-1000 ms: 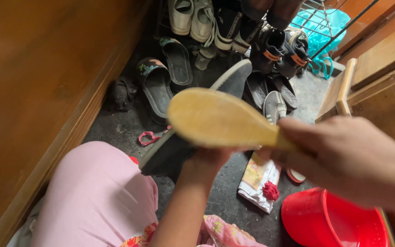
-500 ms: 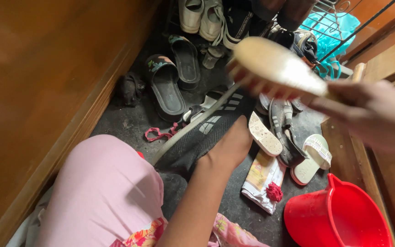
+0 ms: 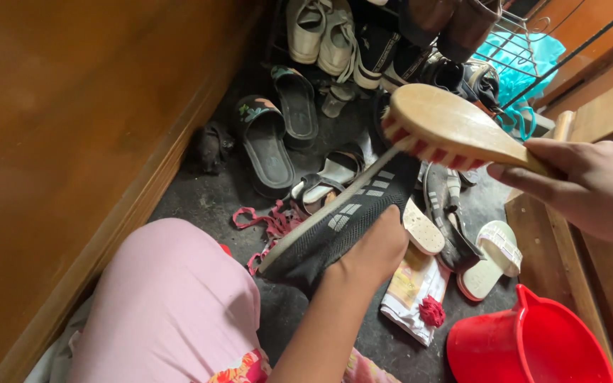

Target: The person sits on the floor and scrubs a black slide sandal with a wooden brush. They hold the shoe in their left hand and vigorously brush the sole and upper surfaces with the brush in their right hand. The person rotates the shoe to clean different areas, including the heel and the strap.

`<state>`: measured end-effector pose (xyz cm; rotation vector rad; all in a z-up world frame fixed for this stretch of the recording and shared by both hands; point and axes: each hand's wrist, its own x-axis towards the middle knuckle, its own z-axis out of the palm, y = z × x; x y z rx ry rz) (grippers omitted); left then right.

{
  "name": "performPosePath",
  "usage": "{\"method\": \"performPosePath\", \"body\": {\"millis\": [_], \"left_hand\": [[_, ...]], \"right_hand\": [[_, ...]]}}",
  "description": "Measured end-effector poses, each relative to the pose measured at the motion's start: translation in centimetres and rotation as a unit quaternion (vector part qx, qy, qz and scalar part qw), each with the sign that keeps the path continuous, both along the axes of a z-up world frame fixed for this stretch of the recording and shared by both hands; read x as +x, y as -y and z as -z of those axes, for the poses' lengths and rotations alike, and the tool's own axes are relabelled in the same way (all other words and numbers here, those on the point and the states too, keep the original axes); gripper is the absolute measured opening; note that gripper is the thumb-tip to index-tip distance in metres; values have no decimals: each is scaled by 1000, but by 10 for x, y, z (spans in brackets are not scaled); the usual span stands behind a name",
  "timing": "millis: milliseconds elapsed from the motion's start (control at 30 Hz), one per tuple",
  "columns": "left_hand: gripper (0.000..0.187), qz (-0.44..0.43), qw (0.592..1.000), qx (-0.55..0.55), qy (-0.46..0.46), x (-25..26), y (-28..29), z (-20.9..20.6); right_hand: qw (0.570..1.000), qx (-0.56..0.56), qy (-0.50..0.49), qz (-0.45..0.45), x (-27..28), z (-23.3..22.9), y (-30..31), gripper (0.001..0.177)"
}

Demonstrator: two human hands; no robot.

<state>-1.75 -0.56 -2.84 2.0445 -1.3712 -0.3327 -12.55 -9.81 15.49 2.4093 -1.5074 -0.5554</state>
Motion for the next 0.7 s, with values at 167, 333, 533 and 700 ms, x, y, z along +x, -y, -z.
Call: {"method": "performPosePath", "body": {"millis": [167, 333, 533, 700], "left_hand": [[28, -57, 943, -311, 103, -9, 22, 38], [31, -67, 940, -326, 79, -22, 28, 82], [35, -115, 905, -380, 154, -11, 41, 70], [31, 1, 986, -88, -144, -3, 29, 37]], "right_hand": [[997, 72, -39, 11, -10, 16, -33, 33], [946, 99, -170, -258, -19, 22, -61, 44], [990, 50, -79, -105, 0, 9, -26, 45], [999, -22, 9, -33, -9, 9, 25, 50]]}}
